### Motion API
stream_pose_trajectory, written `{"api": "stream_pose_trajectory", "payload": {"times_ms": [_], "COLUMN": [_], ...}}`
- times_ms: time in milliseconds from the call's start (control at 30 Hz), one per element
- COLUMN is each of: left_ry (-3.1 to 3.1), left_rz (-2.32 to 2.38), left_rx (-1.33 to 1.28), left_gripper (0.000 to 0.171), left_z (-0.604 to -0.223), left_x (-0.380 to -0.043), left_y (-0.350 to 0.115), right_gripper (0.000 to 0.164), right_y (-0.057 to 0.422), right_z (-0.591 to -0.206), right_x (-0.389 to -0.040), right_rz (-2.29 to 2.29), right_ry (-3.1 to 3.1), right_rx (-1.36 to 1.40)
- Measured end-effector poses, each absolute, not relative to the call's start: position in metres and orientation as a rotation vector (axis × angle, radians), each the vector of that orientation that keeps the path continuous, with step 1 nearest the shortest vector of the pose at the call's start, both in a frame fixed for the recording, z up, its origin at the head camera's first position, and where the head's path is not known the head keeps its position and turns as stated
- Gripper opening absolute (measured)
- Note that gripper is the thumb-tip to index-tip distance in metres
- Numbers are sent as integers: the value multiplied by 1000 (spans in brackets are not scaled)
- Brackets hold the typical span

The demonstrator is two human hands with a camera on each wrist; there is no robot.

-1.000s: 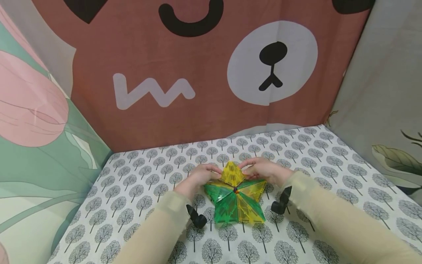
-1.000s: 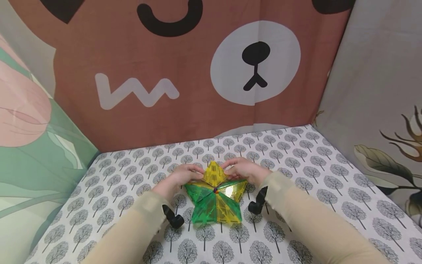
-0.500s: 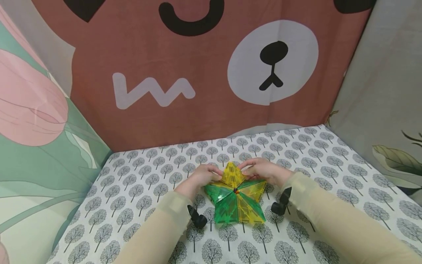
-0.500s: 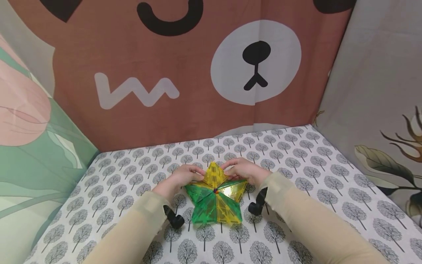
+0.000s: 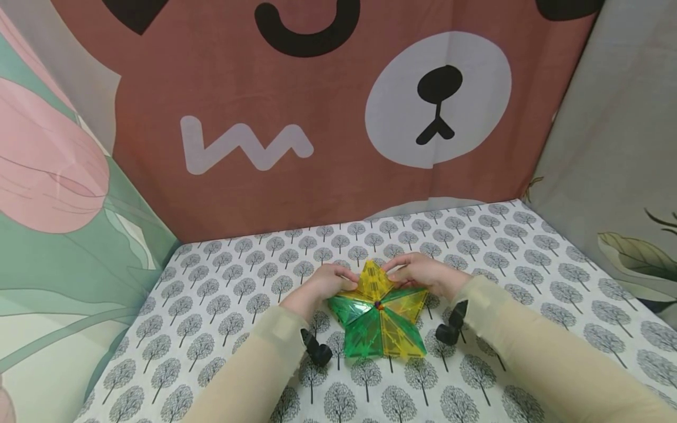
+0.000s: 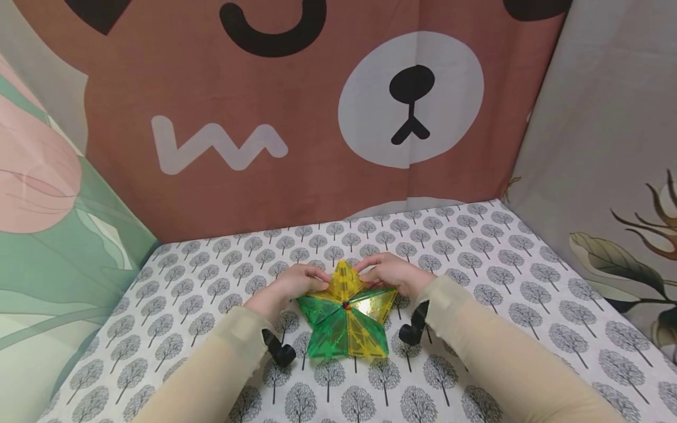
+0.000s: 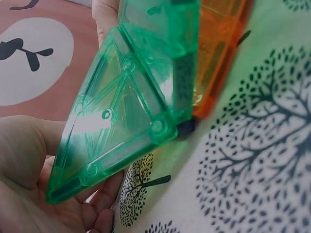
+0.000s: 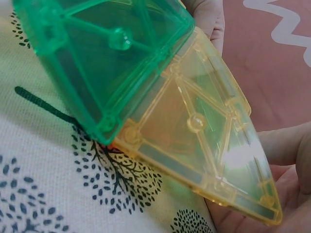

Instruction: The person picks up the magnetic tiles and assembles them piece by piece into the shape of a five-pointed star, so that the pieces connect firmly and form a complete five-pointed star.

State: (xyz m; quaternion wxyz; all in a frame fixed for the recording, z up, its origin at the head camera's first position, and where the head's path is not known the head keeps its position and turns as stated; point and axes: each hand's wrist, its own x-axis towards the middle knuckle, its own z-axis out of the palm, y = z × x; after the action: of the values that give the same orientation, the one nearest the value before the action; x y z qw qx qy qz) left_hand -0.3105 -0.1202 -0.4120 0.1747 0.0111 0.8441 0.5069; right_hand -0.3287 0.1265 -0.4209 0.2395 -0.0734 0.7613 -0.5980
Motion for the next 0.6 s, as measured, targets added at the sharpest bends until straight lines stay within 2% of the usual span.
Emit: {"api": "stream_pose_trajectory", "payload": {"times_ms": [600], "left_ry": [2387], "left_rz": [1424], "left_rx": [-18], "left_gripper": [17], "left_z": [-410], "left_x": [-306], "left_y": [-118], "right_gripper": [29], "right_y": [126], "right_z": [-422], "right_x": [-328], "right_rz": [-1579], "right_ry": [2117], "right_rx": [-209]}}
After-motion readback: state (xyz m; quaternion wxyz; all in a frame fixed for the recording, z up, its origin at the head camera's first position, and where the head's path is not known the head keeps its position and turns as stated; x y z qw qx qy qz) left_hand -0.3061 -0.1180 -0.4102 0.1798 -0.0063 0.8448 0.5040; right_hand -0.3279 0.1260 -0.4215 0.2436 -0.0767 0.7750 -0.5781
